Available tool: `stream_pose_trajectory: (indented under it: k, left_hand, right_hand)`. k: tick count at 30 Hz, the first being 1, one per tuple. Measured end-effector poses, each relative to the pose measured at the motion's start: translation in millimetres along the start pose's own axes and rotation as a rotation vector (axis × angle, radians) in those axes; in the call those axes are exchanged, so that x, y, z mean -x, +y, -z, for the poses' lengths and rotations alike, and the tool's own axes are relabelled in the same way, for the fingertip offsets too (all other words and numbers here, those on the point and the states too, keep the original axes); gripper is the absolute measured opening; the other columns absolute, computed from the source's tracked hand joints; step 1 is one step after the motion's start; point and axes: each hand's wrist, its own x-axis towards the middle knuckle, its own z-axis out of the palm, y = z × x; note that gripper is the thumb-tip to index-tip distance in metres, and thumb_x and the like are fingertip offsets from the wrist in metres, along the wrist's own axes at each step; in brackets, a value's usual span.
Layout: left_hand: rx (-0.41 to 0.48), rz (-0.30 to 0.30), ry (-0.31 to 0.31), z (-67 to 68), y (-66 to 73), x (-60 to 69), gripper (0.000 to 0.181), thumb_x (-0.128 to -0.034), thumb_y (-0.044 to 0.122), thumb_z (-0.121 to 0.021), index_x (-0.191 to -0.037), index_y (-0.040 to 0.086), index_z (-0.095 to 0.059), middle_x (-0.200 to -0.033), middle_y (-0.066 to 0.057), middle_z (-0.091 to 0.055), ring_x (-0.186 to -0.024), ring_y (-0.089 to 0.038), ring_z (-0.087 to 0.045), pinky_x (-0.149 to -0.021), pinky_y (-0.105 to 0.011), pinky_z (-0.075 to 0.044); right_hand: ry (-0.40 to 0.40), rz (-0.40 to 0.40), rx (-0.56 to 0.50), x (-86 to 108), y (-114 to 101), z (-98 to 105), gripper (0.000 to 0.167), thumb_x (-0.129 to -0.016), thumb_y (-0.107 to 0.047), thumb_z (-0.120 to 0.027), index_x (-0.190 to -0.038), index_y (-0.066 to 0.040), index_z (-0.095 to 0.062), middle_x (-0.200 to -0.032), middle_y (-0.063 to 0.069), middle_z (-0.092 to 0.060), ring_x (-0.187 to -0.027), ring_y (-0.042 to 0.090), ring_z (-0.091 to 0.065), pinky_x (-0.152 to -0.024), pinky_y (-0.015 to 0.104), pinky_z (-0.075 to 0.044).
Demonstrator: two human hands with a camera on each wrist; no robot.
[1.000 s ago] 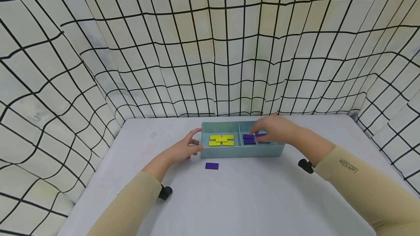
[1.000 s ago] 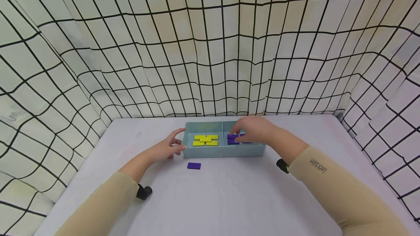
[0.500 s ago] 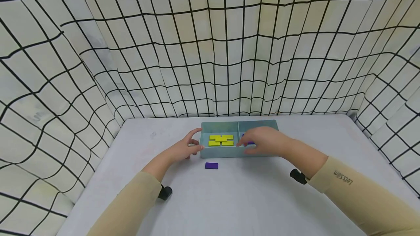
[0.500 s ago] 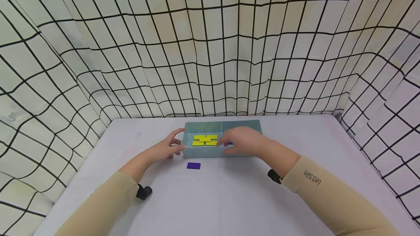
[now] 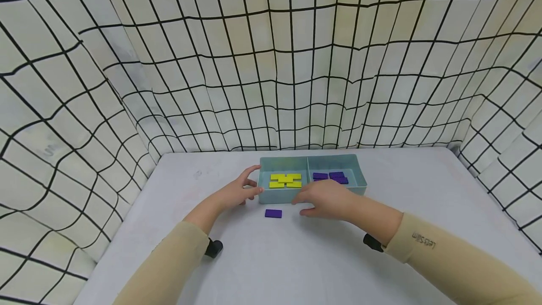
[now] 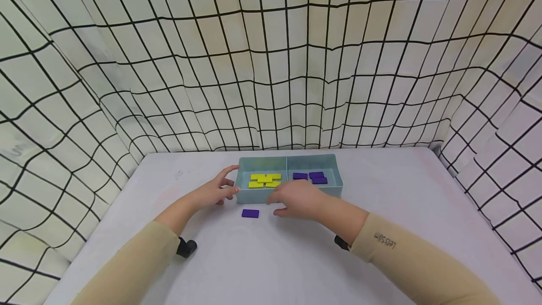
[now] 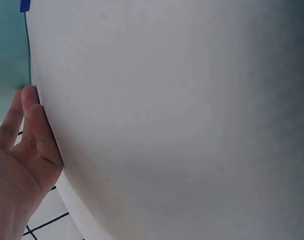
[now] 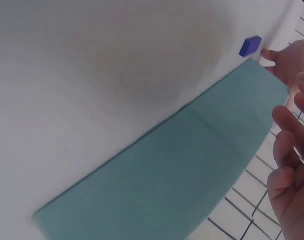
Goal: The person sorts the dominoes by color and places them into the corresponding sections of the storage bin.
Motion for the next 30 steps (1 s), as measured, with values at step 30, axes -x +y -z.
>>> stream_pose_trajectory:
  k: [30]
  left_hand:
    - [0.015, -0.013, -0.011, 1.9, -0.3, 2.1, 0.074, -0.0968, 0.041, -0.063, -0.153, 0.047, -0.015, -0.142, -0.012, -0.049, -0.102, -0.022, -0.061, -0.084, -0.04, -0.051]
  right_hand:
    - [-0.039, -0.005, 0.163, -53.9, -30.0, -42.9, 0.029, -0.09, -0.036, -0.074, -0.118, -0.028, -0.073, -0.096, -0.009, -0.069, -0.084, 0.006, -0.06, -0.074, 0.023, -0.051]
